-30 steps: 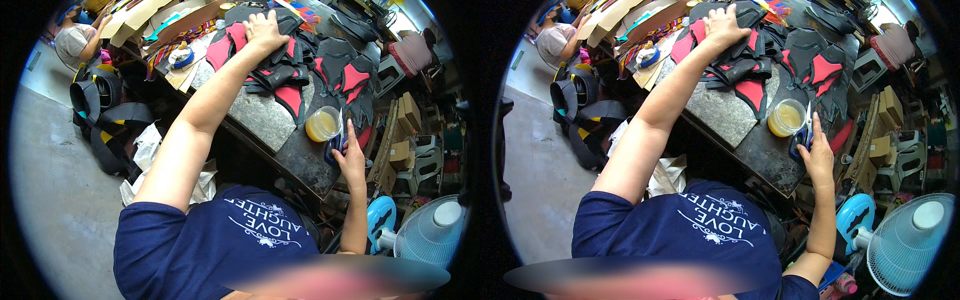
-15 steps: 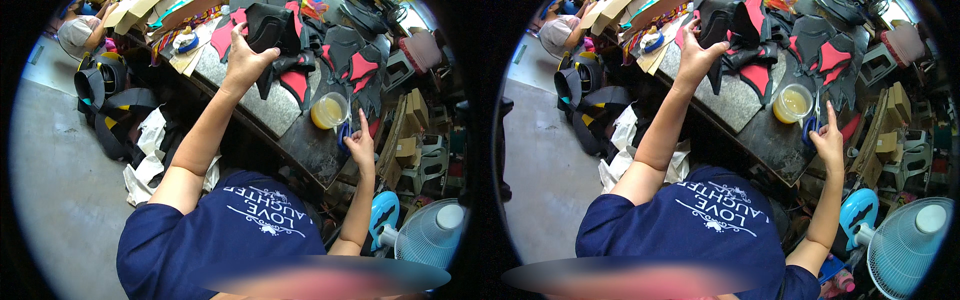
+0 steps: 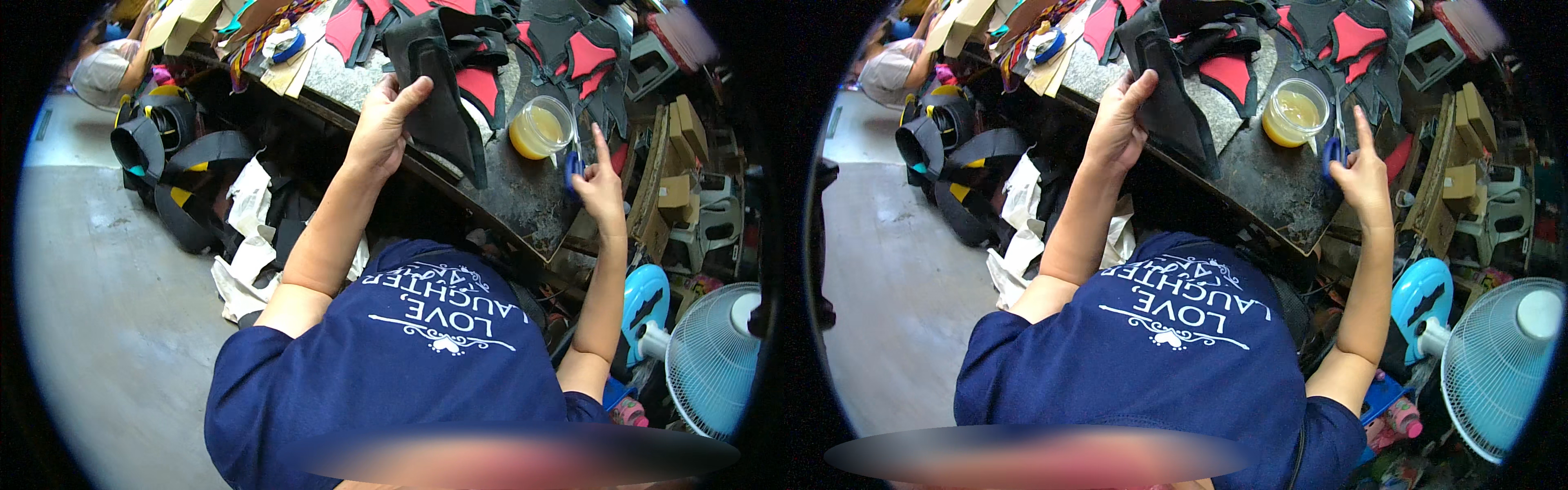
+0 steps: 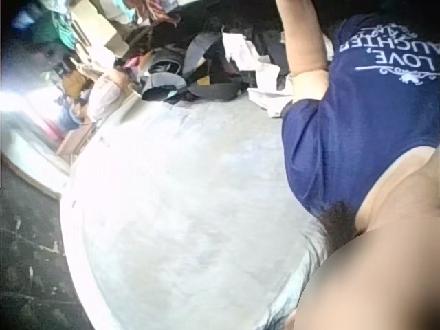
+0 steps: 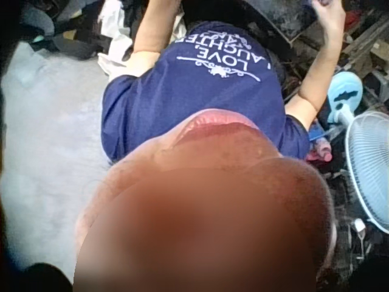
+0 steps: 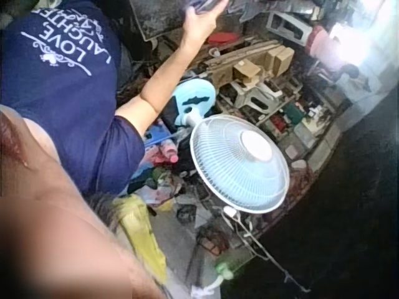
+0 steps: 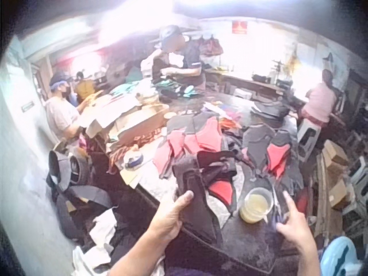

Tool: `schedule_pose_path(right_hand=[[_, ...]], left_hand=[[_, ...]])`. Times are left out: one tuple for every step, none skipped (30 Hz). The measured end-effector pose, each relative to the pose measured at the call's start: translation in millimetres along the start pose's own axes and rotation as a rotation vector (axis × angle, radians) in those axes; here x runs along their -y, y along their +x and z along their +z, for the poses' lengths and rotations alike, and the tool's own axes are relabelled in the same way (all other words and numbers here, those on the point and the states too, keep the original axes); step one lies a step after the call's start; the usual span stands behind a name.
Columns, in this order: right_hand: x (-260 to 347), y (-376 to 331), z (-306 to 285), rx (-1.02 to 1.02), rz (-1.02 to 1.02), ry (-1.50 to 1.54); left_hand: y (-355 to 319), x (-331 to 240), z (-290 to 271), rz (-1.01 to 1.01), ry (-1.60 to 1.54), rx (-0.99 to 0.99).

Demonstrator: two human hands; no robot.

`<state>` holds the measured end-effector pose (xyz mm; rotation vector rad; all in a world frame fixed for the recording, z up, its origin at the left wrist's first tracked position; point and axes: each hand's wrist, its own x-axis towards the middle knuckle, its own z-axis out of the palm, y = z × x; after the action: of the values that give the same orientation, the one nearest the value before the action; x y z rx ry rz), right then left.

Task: The person repeatedly picks up black and red fabric pieces, trims edges with scissors, and places them back on the table. The person handles each piece one at a time, turning them over and trimming small sections.

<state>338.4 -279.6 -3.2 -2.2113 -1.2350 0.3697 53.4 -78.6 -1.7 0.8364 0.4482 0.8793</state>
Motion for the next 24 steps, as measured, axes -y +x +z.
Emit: schedule_pose_path(right_hand=[[-3.1, -0.8, -1.2, 0.002, 0.083, 0.188], [-6.1, -3.2, -1.6, -0.016, 0.118, 0.239], [-8.4, -5.2, -1.3, 0.019, 0.114, 0.209], [-9.4, -7.8, -1.1, 0.008, 0.121, 0.142], [-8.4, -10.3, -0.8, 0.054, 0.062, 0.13], [-5.0, -12.5, -1.4, 0.079, 0.064, 0.075], [1.0, -14.7, -1.4, 0.063, 0.027, 0.05], [9.6, -16.4, -2.8, -0.062, -0.054, -0.031], [20.7, -17.3, -4.7, -0.171, -0.11, -0.121], [33.6, -18.1, -6.4, -0.251, -0.093, -0.214], [47.1, -21.3, -11.1, -0.229, -0.065, -0.047], [61.9, -22.4, -11.5, -0.146, -0.131, 0.153], [75.7, -23.0, -10.1, -0.066, -0.173, 0.347], [87.6, -23.0, -5.2, -0.005, -0.175, 0.537], [97.9, -21.8, 3.3, 0.018, -0.278, 0.641], [105.4, -18.9, 12.6, 0.028, -0.303, 0.803], [110.6, -15.8, 22.8, 0.085, -0.354, 0.938], [112.2, -17.0, 27.7, 0.09, -0.313, 1.022], [113.0, -18.2, 33.4, 0.138, -0.299, 1.081], [114.1, -20.1, 37.0, 0.184, -0.316, 1.154], [116.7, -25.6, 41.7, 0.166, -0.318, 1.177], [117.8, -30.2, 40.8, 0.241, -0.272, 1.128], [120.3, -34.6, 40.1, 0.306, -0.259, 1.092], [120.9, -37.5, 35.4, 0.368, -0.224, 1.046]], left_hand=[[0.4, -0.7, -0.4, -0.041, -0.053, 0.015], [0.3, -1.2, -0.7, -0.095, -0.097, 0.008], [-0.2, -1.0, -0.3, -0.103, -0.051, 0.016], [-2.4, -0.7, 0.0, -0.122, -0.031, 0.05], [-5.6, 1.4, 1.6, -0.11, -0.029, 0.096], [-8.5, 4.8, 4.1, -0.115, -0.007, 0.1], [-12.8, 8.6, 6.5, -0.137, -0.008, 0.082], [-15.8, 12.6, 9.0, -0.111, 0.004, 0.099], [-19.8, 17.5, 11.9, -0.092, 0.011, 0.091], [-23.7, 22.8, 14.9, -0.049, -0.004, 0.104], [-28.1, 27.8, 17.3, -0.028, 0.046, 0.095], [-32.1, 34.0, 21.0, 0.008, 0.08, 0.115], [-35.7, 38.8, 23.7, 0.029, 0.153, 0.152], [-39.1, 42.3, 25.6, 0.061, 0.224, 0.19], [-41.3, 43.9, 26.2, 0.088, 0.351, 0.264], [-43.2, 44.2, 25.9, 0.059, 0.455, 0.335], [-44.3, 42.7, 24.5, 0.01, 0.502, 0.413], [-44.8, 39.8, 22.1, -0.067, 0.567, 0.474], [-44.4, 34.9, 18.4, -0.09, 0.527, 0.53], [-43.3, 28.7, 13.9, -0.095, 0.494, 0.599], [-39.7, 22.5, 9.7, -0.166, 0.374, 0.627], [-36.7, 16.8, 6.0, -0.253, 0.529, 0.517], [-35.7, 15.6, 5.6, -0.357, 0.041, 0.421], [-35.6, 15.3, 6.2, -0.431, -0.393, 0.252]])
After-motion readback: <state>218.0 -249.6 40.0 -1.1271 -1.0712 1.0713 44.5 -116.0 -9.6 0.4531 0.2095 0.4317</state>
